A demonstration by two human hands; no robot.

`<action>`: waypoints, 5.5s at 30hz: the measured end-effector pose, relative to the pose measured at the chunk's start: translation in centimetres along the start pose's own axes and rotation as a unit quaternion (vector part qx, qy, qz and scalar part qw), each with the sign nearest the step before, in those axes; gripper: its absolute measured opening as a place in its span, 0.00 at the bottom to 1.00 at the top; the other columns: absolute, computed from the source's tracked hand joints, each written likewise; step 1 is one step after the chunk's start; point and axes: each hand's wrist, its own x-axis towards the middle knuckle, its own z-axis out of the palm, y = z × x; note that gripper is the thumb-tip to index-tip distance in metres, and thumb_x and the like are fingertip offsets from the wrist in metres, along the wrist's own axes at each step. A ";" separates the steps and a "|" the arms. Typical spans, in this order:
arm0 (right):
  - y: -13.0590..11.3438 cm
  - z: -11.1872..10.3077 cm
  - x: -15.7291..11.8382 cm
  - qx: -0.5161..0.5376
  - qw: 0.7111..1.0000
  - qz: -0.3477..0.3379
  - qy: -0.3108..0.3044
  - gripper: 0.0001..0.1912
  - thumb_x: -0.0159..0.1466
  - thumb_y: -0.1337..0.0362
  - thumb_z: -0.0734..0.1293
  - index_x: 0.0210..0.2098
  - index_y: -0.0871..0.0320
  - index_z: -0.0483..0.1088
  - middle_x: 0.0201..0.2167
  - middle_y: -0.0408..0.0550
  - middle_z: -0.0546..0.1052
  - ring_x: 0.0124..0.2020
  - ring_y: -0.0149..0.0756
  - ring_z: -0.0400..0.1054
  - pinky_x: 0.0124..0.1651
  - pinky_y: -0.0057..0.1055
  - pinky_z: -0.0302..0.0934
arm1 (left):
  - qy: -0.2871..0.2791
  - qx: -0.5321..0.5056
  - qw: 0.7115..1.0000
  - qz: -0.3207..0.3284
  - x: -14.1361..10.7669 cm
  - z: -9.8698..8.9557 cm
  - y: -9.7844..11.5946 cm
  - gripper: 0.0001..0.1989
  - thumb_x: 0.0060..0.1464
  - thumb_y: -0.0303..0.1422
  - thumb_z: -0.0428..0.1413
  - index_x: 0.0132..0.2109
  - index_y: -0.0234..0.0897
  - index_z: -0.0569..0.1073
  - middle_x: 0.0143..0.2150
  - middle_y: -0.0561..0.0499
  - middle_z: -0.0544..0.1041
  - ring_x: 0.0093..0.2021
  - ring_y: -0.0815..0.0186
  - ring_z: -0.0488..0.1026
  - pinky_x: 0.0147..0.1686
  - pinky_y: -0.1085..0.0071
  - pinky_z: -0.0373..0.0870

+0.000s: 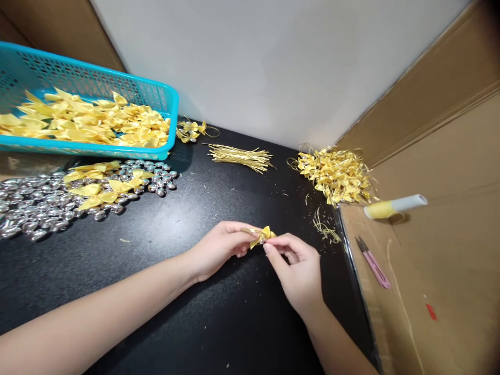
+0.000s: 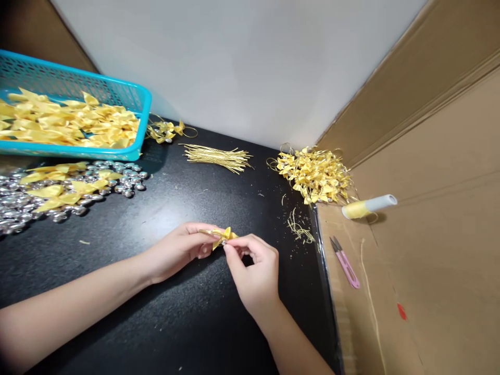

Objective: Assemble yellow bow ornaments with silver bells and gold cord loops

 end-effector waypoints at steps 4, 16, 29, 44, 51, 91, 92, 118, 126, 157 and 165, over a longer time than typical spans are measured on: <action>-0.4 -1.6 0.7 0.162 0.985 -0.030 0.049 0.02 0.58 0.67 0.71 0.29 0.54 0.76 0.24 0.42 0.72 0.25 0.30 0.65 0.27 0.28 0.60 | 0.009 -0.005 1.000 0.007 0.1 -0.2 -0.2 0.09 0.46 0.34 0.64 0.34 0.33 0.82 0.25 0.52 0.73 0.23 0.74 0.58 0.24 0.74 0.51; -0.8 -0.7 0.0 -0.116 0.981 -0.154 0.001 0.08 0.60 0.74 0.67 0.32 0.56 0.76 0.27 0.46 0.76 0.29 0.33 0.69 0.32 0.31 0.64 | 0.042 0.084 0.992 0.088 -0.4 0.6 -0.7 0.12 0.50 0.36 0.61 0.41 0.34 0.76 0.34 0.51 0.77 0.24 0.74 0.64 0.23 0.76 0.61; -0.7 -0.6 0.4 -0.186 0.972 -0.147 0.012 0.09 0.58 0.74 0.65 0.25 0.57 0.74 0.21 0.43 0.73 0.24 0.32 0.67 0.29 0.29 0.63 | 0.028 0.078 0.993 0.079 -0.6 0.5 -1.1 0.13 0.45 0.35 0.66 0.36 0.34 0.74 0.31 0.50 0.77 0.31 0.67 0.73 0.32 0.71 0.68; -0.8 -0.5 0.4 -0.198 0.969 -0.146 0.022 0.10 0.58 0.74 0.64 0.25 0.57 0.74 0.20 0.43 0.72 0.23 0.31 0.65 0.28 0.28 0.62 | 0.015 0.054 0.994 0.097 -0.5 0.4 -1.2 0.12 0.48 0.34 0.65 0.38 0.35 0.73 0.36 0.51 0.78 0.34 0.69 0.73 0.36 0.72 0.68; -0.7 -0.5 0.4 -0.183 0.973 -0.139 0.025 0.09 0.58 0.74 0.65 0.24 0.58 0.74 0.20 0.43 0.72 0.23 0.31 0.65 0.28 0.28 0.62 | 0.021 0.061 0.993 0.095 -0.4 0.3 -1.3 0.12 0.48 0.34 0.65 0.38 0.35 0.72 0.36 0.51 0.77 0.31 0.71 0.71 0.33 0.74 0.65; -0.7 -0.4 0.4 -0.172 0.977 -0.125 0.015 0.09 0.57 0.75 0.66 0.22 0.61 0.73 0.18 0.43 0.71 0.22 0.29 0.63 0.27 0.25 0.60 | 0.047 0.116 0.983 0.135 -0.2 0.4 -2.0 0.09 0.48 0.31 0.63 0.36 0.36 0.71 0.26 0.59 0.65 0.25 0.74 0.57 0.26 0.76 0.55; -0.7 -0.3 0.4 -0.172 0.977 -0.125 0.016 0.09 0.57 0.75 0.66 0.22 0.61 0.73 0.18 0.43 0.71 0.22 0.29 0.63 0.27 0.25 0.60 | 0.047 0.116 0.983 0.135 -0.2 0.4 -2.0 0.09 0.48 0.31 0.63 0.36 0.36 0.71 0.26 0.59 0.65 0.25 0.74 0.57 0.26 0.76 0.54; -0.4 0.8 0.1 -0.146 0.985 -0.062 0.071 0.12 0.55 0.72 0.65 0.16 0.59 0.68 0.15 0.39 0.65 0.19 0.26 0.58 0.24 0.24 0.56 | 0.075 0.144 0.975 0.150 -0.6 0.6 -1.7 0.11 0.49 0.36 0.63 0.29 0.36 0.70 0.24 0.55 0.72 0.25 0.70 0.67 0.26 0.74 0.62; -0.3 1.1 0.0 -0.139 0.983 -0.078 0.087 0.12 0.56 0.71 0.65 0.17 0.59 0.67 0.16 0.39 0.65 0.19 0.26 0.57 0.23 0.24 0.55 | 0.069 0.160 0.973 0.154 -0.6 0.7 -1.6 0.10 0.49 0.36 0.63 0.28 0.36 0.70 0.24 0.54 0.74 0.25 0.70 0.68 0.26 0.74 0.64; 0.1 1.1 0.0 -0.076 0.993 -0.055 0.071 0.09 0.57 0.71 0.65 0.20 0.59 0.70 0.18 0.40 0.68 0.21 0.28 0.61 0.26 0.27 0.58 | 0.048 0.349 0.909 0.223 -0.5 -0.3 0.1 0.11 0.58 0.36 0.54 0.30 0.36 0.74 0.31 0.51 0.73 0.33 0.66 0.69 0.33 0.70 0.63; 0.2 1.1 -0.1 -0.020 0.997 -0.006 0.071 0.08 0.57 0.69 0.67 0.22 0.58 0.71 0.21 0.43 0.73 0.24 0.31 0.65 0.30 0.29 0.62 | 0.034 0.313 0.927 0.204 -0.3 -0.2 0.5 0.13 0.58 0.37 0.53 0.27 0.36 0.72 0.30 0.52 0.70 0.32 0.66 0.67 0.33 0.70 0.61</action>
